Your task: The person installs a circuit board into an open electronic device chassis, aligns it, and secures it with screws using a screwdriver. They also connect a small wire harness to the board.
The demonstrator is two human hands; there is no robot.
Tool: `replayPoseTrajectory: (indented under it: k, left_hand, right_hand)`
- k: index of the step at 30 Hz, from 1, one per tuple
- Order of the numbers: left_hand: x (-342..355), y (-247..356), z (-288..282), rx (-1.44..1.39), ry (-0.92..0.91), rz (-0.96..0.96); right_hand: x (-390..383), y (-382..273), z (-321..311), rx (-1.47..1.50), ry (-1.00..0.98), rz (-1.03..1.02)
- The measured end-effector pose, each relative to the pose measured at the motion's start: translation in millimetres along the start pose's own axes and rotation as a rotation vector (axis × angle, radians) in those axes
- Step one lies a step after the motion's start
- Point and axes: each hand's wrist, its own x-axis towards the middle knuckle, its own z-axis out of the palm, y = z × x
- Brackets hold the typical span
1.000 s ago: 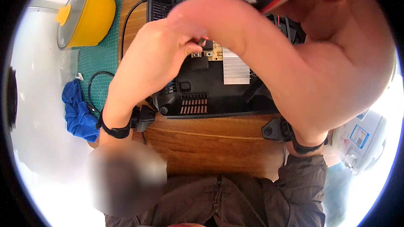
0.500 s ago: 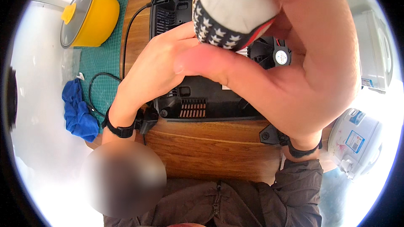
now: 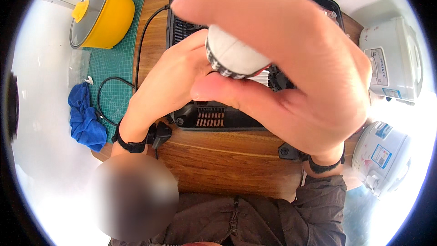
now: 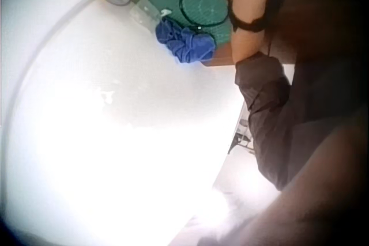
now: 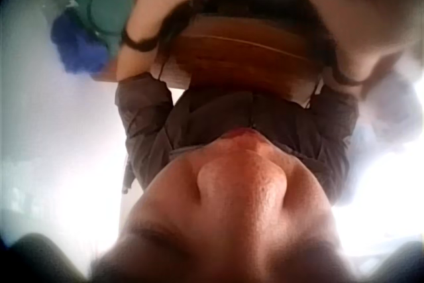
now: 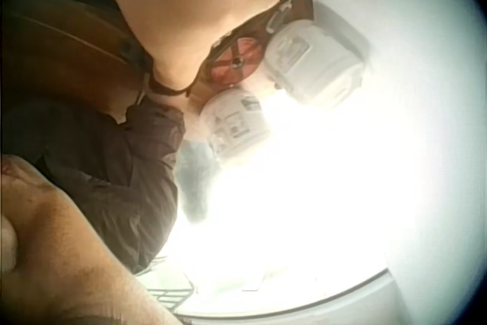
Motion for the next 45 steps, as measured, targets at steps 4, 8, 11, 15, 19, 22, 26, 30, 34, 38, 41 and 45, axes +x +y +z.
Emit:
replayPoseTrajectory:
  k: [4, 8, 11, 15, 19, 22, 26, 30, 34, 38, 41, 45]
  left_hand:
    - [-0.4, -1.8, -1.8, -0.070, 0.069, 0.018]
    - [-5.3, 0.2, -5.7, -0.038, 0.159, -0.024]
    - [-9.6, 3.8, -9.1, 0.089, 0.136, -0.029]
    - [-12.7, 9.0, -18.2, 0.114, -0.028, -0.094]
    - [-13.9, 6.7, -17.5, 0.120, -0.033, -0.075]
    - [-13.3, 5.4, -14.3, 0.175, -0.015, -0.027]
    - [-12.0, 6.2, -13.7, 0.171, -0.004, -0.020]
    - [-11.1, 7.6, -13.7, 0.141, -0.022, -0.067]
    - [-10.0, 6.2, -12.5, 0.138, -0.027, -0.083]
    - [-10.9, 5.5, -8.1, 0.154, 0.024, -0.069]
    - [-11.5, 2.5, -5.5, 0.188, 0.029, -0.025]
    - [-11.2, 5.2, -7.7, 0.179, 0.008, -0.066]
  right_hand:
    - [-2.6, 5.0, 8.7, -0.008, 0.023, -0.051]
    - [1.9, 1.1, 2.8, -0.050, -0.038, -0.012]
    - [-10.2, 19.2, 8.4, 0.000, 0.043, -0.089]
    - [-1.3, 10.5, 0.0, -0.056, -0.048, -0.022]
    - [4.4, 9.1, -7.0, -0.081, -0.141, -0.004]
    - [3.0, 14.1, -7.8, -0.069, -0.140, -0.028]
    - [1.1, 22.4, -6.3, -0.065, -0.114, -0.046]
    - [4.8, 15.2, 1.1, -0.024, -0.024, 0.076]
    - [9.7, 10.2, -0.9, -0.085, -0.013, 0.156]
    - [7.1, 9.7, -0.6, -0.229, -0.012, 0.148]
    - [3.2, 13.6, -10.5, -0.325, -0.062, 0.040]
    - [10.8, 7.6, -9.1, -0.304, -0.083, 0.028]
